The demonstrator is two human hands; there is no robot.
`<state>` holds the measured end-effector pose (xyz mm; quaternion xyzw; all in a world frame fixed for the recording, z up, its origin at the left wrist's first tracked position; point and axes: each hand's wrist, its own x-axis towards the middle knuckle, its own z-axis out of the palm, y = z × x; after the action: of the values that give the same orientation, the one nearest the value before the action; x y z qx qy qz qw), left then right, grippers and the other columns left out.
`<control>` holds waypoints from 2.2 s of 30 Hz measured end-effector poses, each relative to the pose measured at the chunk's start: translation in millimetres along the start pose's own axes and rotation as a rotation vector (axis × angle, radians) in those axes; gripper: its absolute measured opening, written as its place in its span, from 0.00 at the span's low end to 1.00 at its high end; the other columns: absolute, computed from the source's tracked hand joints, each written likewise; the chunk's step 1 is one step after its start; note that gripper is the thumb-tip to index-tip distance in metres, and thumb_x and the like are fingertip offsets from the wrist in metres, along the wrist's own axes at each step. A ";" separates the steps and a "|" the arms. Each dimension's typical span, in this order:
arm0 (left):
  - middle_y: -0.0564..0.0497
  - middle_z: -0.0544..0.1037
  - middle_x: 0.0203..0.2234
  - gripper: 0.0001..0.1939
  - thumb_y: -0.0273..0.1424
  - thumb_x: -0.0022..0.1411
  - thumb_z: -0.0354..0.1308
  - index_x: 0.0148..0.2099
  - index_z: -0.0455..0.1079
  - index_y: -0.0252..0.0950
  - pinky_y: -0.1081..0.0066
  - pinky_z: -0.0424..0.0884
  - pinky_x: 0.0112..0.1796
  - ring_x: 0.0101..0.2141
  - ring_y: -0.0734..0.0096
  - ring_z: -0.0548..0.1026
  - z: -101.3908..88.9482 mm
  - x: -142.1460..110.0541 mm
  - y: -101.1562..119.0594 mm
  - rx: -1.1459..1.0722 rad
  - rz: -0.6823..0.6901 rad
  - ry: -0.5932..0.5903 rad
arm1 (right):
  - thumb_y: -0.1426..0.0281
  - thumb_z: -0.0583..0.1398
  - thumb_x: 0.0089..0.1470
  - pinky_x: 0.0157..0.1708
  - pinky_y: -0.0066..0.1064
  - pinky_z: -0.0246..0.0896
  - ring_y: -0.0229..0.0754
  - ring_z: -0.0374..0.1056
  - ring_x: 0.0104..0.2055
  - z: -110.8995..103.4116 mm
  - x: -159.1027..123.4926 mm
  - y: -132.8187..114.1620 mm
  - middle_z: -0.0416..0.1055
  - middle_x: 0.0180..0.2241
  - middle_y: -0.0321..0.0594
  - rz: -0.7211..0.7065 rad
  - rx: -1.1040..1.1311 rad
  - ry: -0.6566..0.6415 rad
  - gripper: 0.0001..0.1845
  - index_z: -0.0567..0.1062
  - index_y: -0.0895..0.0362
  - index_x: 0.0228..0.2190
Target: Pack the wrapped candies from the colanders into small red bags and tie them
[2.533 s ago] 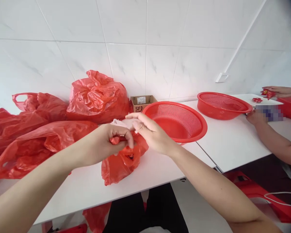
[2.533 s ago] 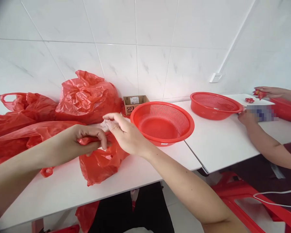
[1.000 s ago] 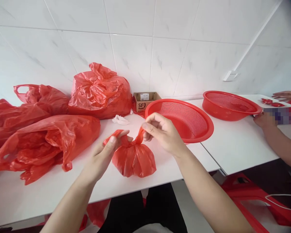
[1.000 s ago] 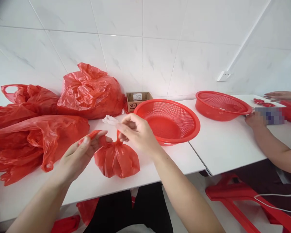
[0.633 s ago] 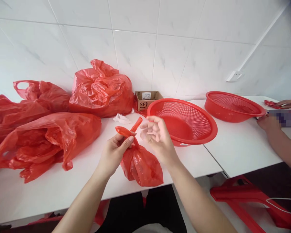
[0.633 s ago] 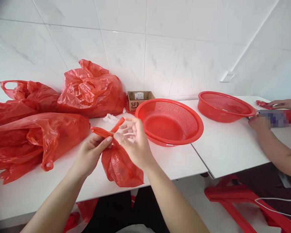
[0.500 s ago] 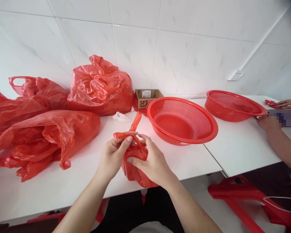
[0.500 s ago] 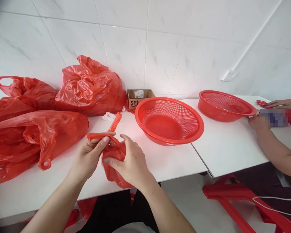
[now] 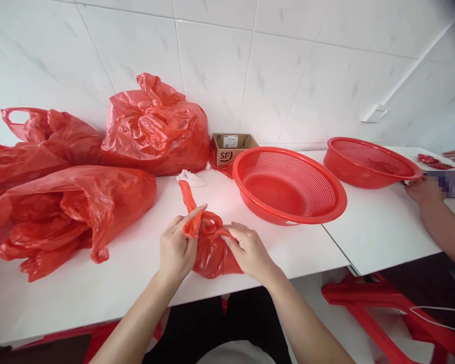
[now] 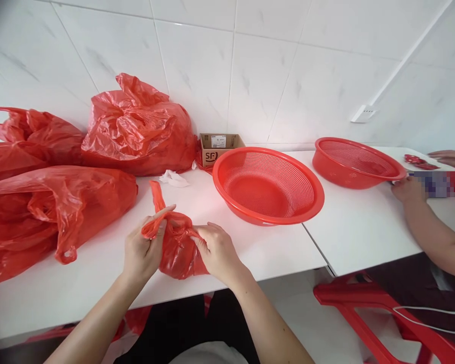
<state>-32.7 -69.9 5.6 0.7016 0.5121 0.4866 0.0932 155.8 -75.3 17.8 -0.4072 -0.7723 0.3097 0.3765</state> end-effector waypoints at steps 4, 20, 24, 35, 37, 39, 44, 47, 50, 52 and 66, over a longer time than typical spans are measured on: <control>0.58 0.63 0.15 0.16 0.27 0.67 0.47 0.47 0.76 0.39 0.74 0.57 0.22 0.15 0.76 0.57 -6.8 1.1 -6.9 0.062 -0.082 -0.027 | 0.71 0.51 0.66 0.62 0.49 0.54 0.45 0.72 0.52 4.4 1.1 7.5 0.78 0.48 0.39 -0.037 -0.111 -0.013 0.17 0.76 0.48 0.49; 0.53 0.74 0.28 0.15 0.30 0.67 0.53 0.52 0.75 0.43 0.74 0.68 0.31 0.27 0.73 0.71 -9.5 0.5 18.1 -0.224 -0.115 0.015 | 0.58 0.66 0.53 0.52 0.46 0.63 0.48 0.73 0.43 13.8 12.6 -29.5 0.78 0.38 0.38 0.075 0.076 0.023 0.15 0.78 0.51 0.41; 0.47 0.72 0.49 0.36 0.36 0.61 0.62 0.68 0.52 0.48 0.65 0.73 0.45 0.45 0.65 0.74 -6.1 1.4 16.1 -0.448 -0.089 -0.046 | 0.60 0.57 0.63 0.49 0.38 0.66 0.44 0.72 0.48 22.8 17.7 -24.7 0.77 0.44 0.39 0.130 0.411 0.171 0.12 0.78 0.49 0.43; 0.54 0.73 0.23 0.14 0.42 0.66 0.53 0.33 0.68 0.39 0.67 0.64 0.27 0.23 0.68 0.70 -21.1 -2.9 6.4 0.181 -0.175 -0.516 | 0.61 0.57 0.63 0.53 0.38 0.65 0.44 0.73 0.49 12.5 42.0 -27.7 0.80 0.41 0.40 0.105 0.631 0.273 0.14 0.82 0.52 0.37; 0.51 0.76 0.33 0.13 0.42 0.64 0.57 0.44 0.72 0.40 0.66 0.69 0.35 0.33 0.65 0.75 -26.7 -1.0 5.7 -0.038 -0.185 -0.513 | 0.60 0.59 0.61 0.51 0.37 0.66 0.44 0.73 0.49 10.5 43.4 -26.9 0.79 0.42 0.39 0.134 0.603 0.235 0.12 0.82 0.51 0.37; 0.49 0.75 0.46 0.20 0.41 0.63 0.59 0.56 0.69 0.44 0.66 0.69 0.47 0.46 0.63 0.74 -28.5 2.1 7.5 -0.279 -0.168 -0.452 | 0.61 0.62 0.58 0.50 0.36 0.67 0.44 0.74 0.48 9.7 44.6 -27.9 0.79 0.43 0.39 0.147 0.598 0.211 0.10 0.82 0.51 0.37; 0.49 0.77 0.43 0.09 0.34 0.63 0.60 0.45 0.77 0.41 0.69 0.70 0.46 0.44 0.67 0.75 -14.1 9.8 20.8 -0.445 -0.196 -0.197 | 0.62 0.66 0.53 0.50 0.38 0.68 0.45 0.74 0.46 14.9 45.0 -33.5 0.80 0.39 0.38 0.177 0.698 0.137 0.10 0.82 0.50 0.37; 0.50 0.80 0.40 0.08 0.36 0.63 0.61 0.43 0.79 0.41 0.70 0.71 0.46 0.44 0.67 0.76 -6.2 9.6 26.5 -0.571 -0.306 -0.126 | 0.60 0.64 0.56 0.55 0.40 0.64 0.45 0.73 0.50 18.6 43.4 -31.0 0.79 0.42 0.38 0.162 0.807 0.176 0.09 0.83 0.49 0.35; 0.52 0.81 0.36 0.10 0.38 0.65 0.59 0.41 0.79 0.42 0.72 0.71 0.45 0.41 0.70 0.77 -4.5 6.5 27.8 -0.638 -0.421 -0.042 | 0.57 0.60 0.60 0.58 0.40 0.60 0.44 0.72 0.51 22.7 42.2 -25.6 0.78 0.45 0.38 0.159 0.874 0.246 0.14 0.83 0.49 0.33; 0.52 0.80 0.36 0.09 0.38 0.65 0.58 0.41 0.79 0.42 0.72 0.71 0.44 0.40 0.71 0.77 -4.2 4.2 28.0 -0.601 -0.396 -0.026 | 0.56 0.61 0.59 0.57 0.40 0.61 0.44 0.73 0.49 25.8 42.1 -23.6 0.79 0.45 0.39 0.182 0.882 0.280 0.14 0.83 0.50 0.31; 0.50 0.80 0.45 0.09 0.36 0.65 0.59 0.41 0.79 0.42 0.64 0.69 0.53 0.49 0.62 0.74 -13.5 -0.5 18.5 -0.722 -0.395 0.057 | 0.51 0.59 0.57 0.45 0.38 0.69 0.44 0.72 0.41 33.6 47.5 -26.0 0.76 0.37 0.41 0.248 1.035 0.348 0.20 0.73 0.54 0.27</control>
<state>-31.6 -83.7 23.8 0.4985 0.4358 0.6268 0.4107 99.2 -52.4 36.2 -0.3021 -0.3924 0.6187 0.6099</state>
